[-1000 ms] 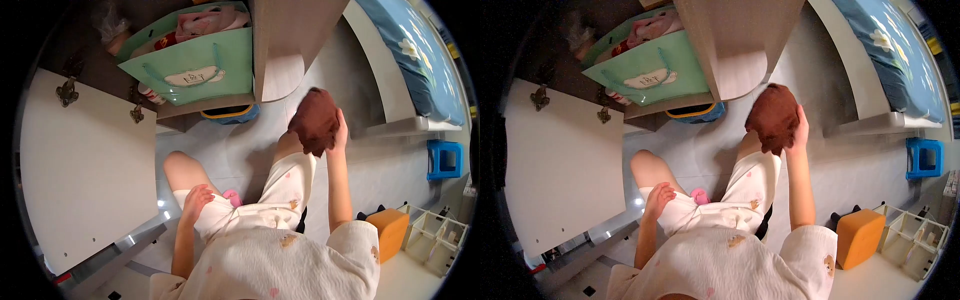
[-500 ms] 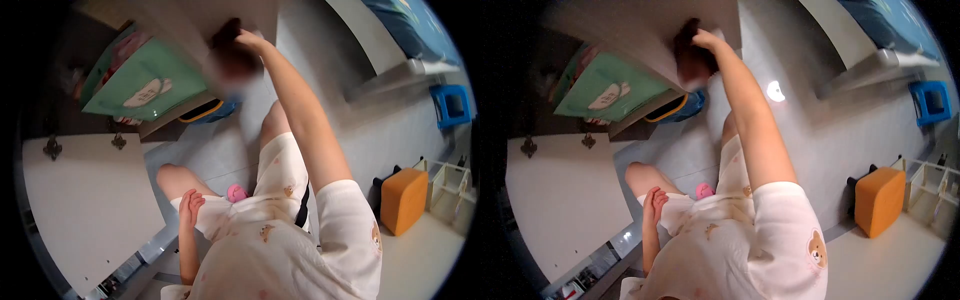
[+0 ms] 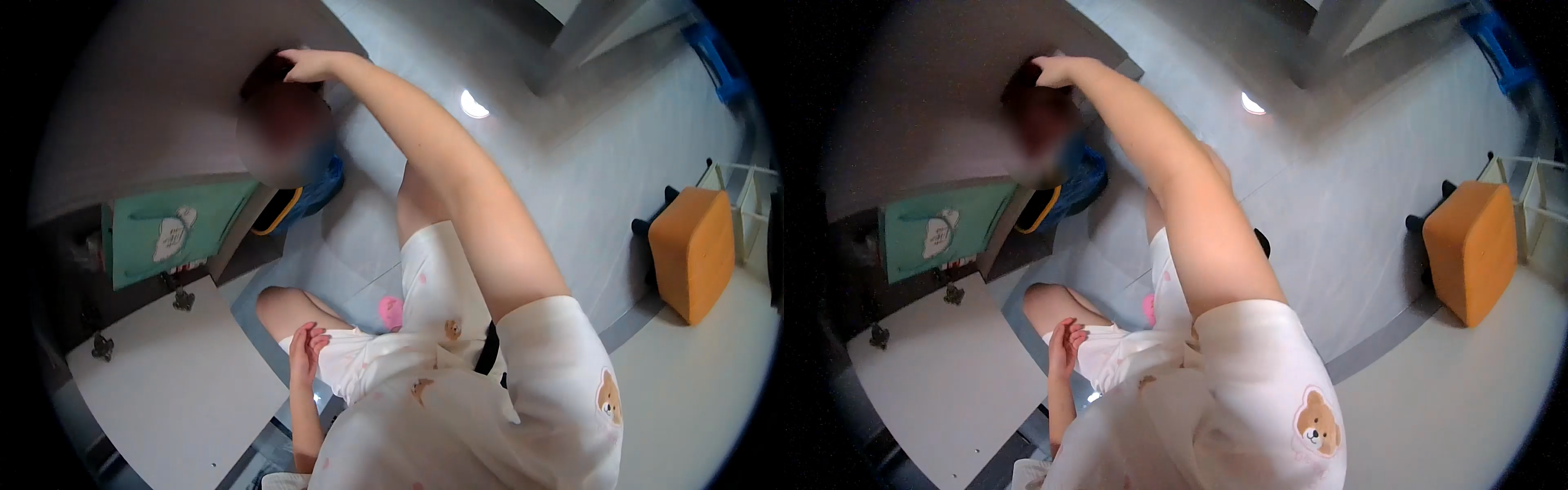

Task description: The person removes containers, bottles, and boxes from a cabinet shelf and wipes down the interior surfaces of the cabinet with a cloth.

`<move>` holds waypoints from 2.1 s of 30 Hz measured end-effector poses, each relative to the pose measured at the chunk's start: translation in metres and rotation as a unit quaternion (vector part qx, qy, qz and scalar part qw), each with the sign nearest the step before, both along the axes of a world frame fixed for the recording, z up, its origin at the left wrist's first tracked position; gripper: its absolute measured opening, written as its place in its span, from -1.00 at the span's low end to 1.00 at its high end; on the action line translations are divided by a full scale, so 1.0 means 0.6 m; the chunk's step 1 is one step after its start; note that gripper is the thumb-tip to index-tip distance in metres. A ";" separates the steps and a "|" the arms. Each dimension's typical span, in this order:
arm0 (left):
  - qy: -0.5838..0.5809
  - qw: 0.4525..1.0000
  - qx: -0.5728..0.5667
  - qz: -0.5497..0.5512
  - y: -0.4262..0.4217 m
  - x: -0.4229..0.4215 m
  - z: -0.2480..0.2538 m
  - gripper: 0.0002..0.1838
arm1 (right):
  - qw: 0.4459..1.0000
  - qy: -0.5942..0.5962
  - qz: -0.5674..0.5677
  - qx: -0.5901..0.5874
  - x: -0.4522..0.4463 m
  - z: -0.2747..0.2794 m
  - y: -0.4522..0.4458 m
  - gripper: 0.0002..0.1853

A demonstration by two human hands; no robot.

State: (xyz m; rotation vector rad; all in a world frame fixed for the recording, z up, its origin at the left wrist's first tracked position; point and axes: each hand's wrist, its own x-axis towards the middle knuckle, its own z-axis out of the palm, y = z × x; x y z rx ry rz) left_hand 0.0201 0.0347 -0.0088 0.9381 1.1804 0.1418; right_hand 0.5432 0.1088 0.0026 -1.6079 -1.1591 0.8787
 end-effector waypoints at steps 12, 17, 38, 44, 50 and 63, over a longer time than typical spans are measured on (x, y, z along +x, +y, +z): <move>0.188 0.912 0.261 -0.255 0.113 0.124 -0.028 -0.79 | 0.976 -0.007 -0.118 0.181 -0.025 -0.078 -0.037 -0.60; 0.154 0.742 0.510 -0.407 0.190 0.255 -0.059 -0.72 | 0.975 -0.118 -0.101 0.159 -0.034 -0.095 -0.081 -0.65; 0.250 0.684 0.471 -0.497 0.196 0.334 -0.099 -0.55 | 0.978 -0.147 -0.059 -0.134 0.021 -0.104 -0.148 -0.61; 0.256 0.662 0.530 -0.465 0.166 0.329 -0.097 -0.68 | 0.978 -0.104 -0.179 -0.017 0.015 -0.086 -0.156 -0.62; 0.318 0.614 0.585 -0.424 0.156 0.313 -0.103 -0.71 | 0.968 -0.122 -0.218 -0.012 -0.058 -0.043 -0.096 -0.45; 0.353 0.645 0.557 -0.387 0.218 0.234 -0.132 -0.69 | 0.955 -0.170 -0.240 -0.044 -0.052 -0.051 -0.048 -0.48</move>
